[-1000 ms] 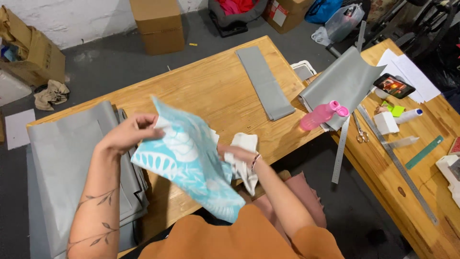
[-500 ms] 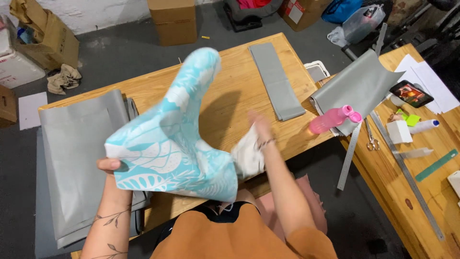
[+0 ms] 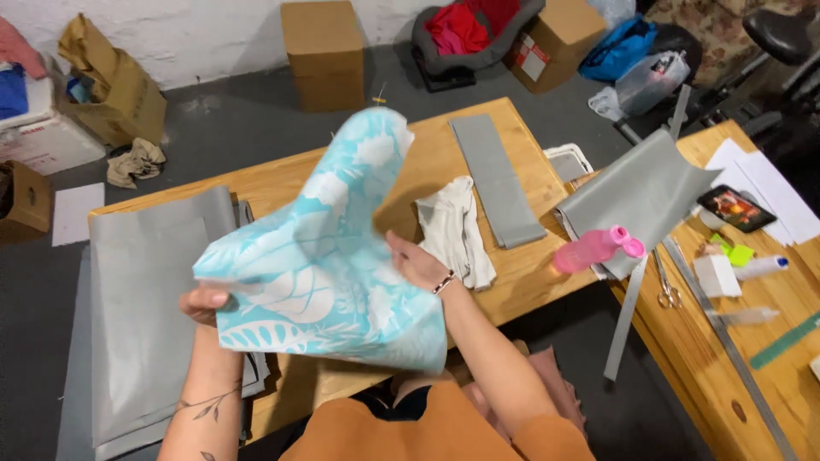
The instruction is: Cleaning a patterned fabric using a spray bottle and cloth, followed by folding and organizing multiple fabric pieces in a sewing workshop.
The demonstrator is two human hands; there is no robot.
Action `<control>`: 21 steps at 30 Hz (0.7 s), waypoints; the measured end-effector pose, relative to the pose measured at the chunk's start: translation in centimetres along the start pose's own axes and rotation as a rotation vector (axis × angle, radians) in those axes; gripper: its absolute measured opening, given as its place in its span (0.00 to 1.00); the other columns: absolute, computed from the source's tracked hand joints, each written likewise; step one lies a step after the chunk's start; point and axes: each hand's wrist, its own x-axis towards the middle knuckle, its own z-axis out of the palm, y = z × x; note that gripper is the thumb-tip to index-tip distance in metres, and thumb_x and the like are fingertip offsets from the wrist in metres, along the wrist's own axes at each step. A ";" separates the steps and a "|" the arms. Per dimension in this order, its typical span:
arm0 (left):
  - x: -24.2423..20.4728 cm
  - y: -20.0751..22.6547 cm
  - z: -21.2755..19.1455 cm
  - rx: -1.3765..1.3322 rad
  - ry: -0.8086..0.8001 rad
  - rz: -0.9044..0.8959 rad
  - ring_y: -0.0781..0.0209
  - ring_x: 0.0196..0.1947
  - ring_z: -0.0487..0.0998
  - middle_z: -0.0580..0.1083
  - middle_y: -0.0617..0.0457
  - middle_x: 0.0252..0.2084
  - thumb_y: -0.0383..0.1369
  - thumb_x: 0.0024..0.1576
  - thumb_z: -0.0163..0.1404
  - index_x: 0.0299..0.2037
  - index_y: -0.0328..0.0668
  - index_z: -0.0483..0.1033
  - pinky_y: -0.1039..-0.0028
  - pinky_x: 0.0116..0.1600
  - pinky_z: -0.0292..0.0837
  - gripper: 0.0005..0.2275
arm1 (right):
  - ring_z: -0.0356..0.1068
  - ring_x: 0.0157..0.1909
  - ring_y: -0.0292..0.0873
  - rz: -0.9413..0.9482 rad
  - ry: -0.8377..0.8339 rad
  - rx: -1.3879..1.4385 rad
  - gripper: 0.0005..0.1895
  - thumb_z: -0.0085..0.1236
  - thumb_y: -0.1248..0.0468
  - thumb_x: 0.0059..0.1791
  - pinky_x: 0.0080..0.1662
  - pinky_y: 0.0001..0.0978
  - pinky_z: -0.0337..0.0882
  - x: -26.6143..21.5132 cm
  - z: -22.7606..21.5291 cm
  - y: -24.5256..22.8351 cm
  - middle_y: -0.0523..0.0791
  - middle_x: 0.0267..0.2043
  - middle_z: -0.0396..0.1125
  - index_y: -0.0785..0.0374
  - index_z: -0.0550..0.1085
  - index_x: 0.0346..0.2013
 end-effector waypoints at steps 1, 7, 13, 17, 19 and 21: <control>0.1 0.3 0.3 0.002 0.003 0.012 0.49 0.36 0.82 0.78 0.37 0.39 0.24 0.48 0.48 0.50 0.31 0.71 0.61 0.47 0.78 0.18 | 0.75 0.49 0.55 0.011 0.002 -0.006 0.39 0.35 0.36 0.57 0.49 0.41 0.78 1.4 6.1 3.9 0.62 0.49 0.71 0.70 0.77 0.48; 4.7 0.6 -4.4 0.328 0.272 -0.023 0.62 0.37 0.79 0.78 0.51 0.42 0.39 0.63 0.48 0.54 0.42 0.76 0.67 0.47 0.77 0.14 | 0.78 0.39 0.44 -1.155 0.863 -1.249 0.17 0.71 0.65 0.44 0.43 0.42 0.80 3.0 24.7 13.0 0.50 0.37 0.77 0.68 0.79 0.45; 7.8 2.7 1.0 0.622 0.369 0.176 0.70 0.29 0.78 0.78 0.52 0.30 0.32 0.58 0.60 0.43 0.41 0.82 0.79 0.37 0.77 0.07 | 0.75 0.39 0.32 -1.434 1.042 -1.550 0.10 0.70 0.59 0.46 0.46 0.32 0.78 -0.9 29.3 12.4 0.41 0.33 0.76 0.60 0.81 0.38; 7.2 2.5 3.9 0.779 0.284 0.457 0.57 0.50 0.69 0.72 0.48 0.47 0.31 0.56 0.60 0.36 0.39 0.81 0.66 0.56 0.65 0.05 | 0.66 0.53 0.43 -1.652 1.124 -1.820 0.18 0.70 0.59 0.46 0.58 0.42 0.67 -3.2 29.1 11.7 0.48 0.51 0.66 0.67 0.77 0.44; 7.2 2.6 4.1 0.861 0.232 0.583 0.41 0.65 0.67 0.68 0.39 0.64 0.32 0.56 0.59 0.33 0.36 0.79 0.52 0.68 0.59 0.07 | 0.60 0.65 0.55 -1.791 1.109 -2.020 0.27 0.71 0.59 0.46 0.67 0.51 0.59 -3.4 29.9 12.1 0.59 0.64 0.57 0.77 0.73 0.49; 6.2 2.3 4.4 0.766 0.081 0.623 0.47 0.71 0.63 0.67 0.44 0.69 0.30 0.55 0.56 0.29 0.43 0.78 0.58 0.71 0.52 0.04 | 0.44 0.77 0.54 -1.805 0.984 -2.077 0.17 0.67 0.53 0.46 0.73 0.65 0.40 -2.7 31.2 14.8 0.51 0.75 0.45 0.65 0.77 0.36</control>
